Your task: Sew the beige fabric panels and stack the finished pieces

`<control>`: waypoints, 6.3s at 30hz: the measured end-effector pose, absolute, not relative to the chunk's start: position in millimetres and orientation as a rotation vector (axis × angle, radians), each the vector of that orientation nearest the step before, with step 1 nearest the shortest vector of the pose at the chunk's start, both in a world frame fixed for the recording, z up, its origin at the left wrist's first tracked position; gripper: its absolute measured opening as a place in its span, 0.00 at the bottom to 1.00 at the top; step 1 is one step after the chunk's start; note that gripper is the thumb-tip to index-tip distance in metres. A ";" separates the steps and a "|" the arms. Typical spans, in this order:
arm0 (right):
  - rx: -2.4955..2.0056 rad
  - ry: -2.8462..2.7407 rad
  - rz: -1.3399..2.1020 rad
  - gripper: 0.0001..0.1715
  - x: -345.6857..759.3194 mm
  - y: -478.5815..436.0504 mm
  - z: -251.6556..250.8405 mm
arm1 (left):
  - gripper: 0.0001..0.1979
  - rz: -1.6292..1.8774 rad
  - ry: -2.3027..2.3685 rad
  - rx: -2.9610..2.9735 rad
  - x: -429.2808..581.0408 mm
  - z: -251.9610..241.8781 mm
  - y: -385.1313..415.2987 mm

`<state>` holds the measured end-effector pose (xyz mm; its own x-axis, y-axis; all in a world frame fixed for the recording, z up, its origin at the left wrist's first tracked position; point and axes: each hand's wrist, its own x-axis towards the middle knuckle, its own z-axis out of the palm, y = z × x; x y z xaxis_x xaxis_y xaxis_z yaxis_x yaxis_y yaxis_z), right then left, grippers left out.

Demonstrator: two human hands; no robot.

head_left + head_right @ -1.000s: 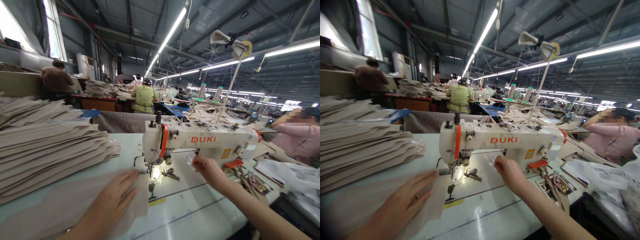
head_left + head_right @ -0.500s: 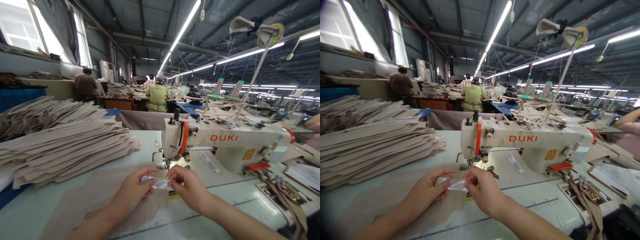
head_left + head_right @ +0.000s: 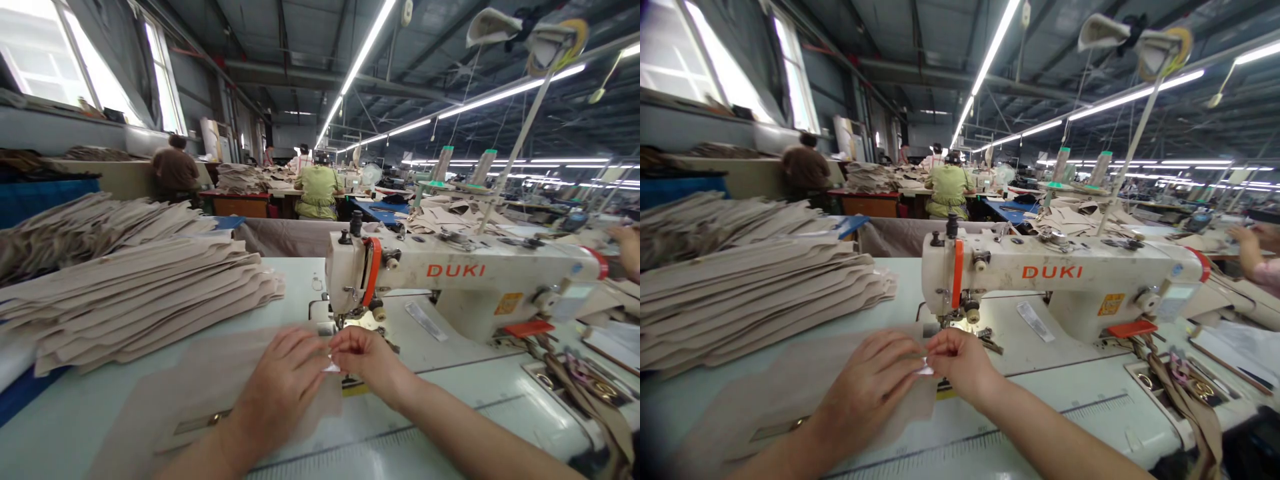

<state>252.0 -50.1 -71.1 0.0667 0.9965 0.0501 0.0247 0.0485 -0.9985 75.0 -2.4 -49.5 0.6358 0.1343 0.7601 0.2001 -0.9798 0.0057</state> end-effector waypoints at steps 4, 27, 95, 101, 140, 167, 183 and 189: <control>-1.256 -1.226 1.064 0.15 252.6 -46.9 -73.6 | 0.17 -1.176 -0.261 -2.741 74.0 -52.3 1.7; -1.318 -2.533 -0.042 0.08 252.4 -99.2 -50.9 | 0.16 -0.805 -0.410 -2.893 66.6 -54.8 22.7; -1.311 -2.285 0.076 0.13 270.8 -86.2 -63.9 | 0.14 -0.582 -0.275 -2.901 85.4 -66.1 19.4; -1.506 -2.244 -0.027 0.09 274.3 -71.7 -61.4 | 0.15 -0.629 -0.486 -2.964 73.4 -71.0 11.4; -1.598 -2.335 -0.241 0.14 290.4 -57.9 -61.7 | 0.19 -0.566 -0.519 -3.005 93.4 -80.6 22.4; -1.606 -2.312 -0.248 0.12 288.6 -59.4 -61.8 | 0.18 -0.548 -0.539 -3.029 98.1 -76.1 29.4; -1.498 -2.254 -0.202 0.14 290.9 -63.6 -64.7 | 0.19 -0.528 -0.661 -3.098 87.3 -72.6 30.6; -1.374 -2.176 -0.077 0.14 291.0 -67.7 -71.2 | 0.23 -0.312 -0.744 -3.177 45.4 -51.9 -14.4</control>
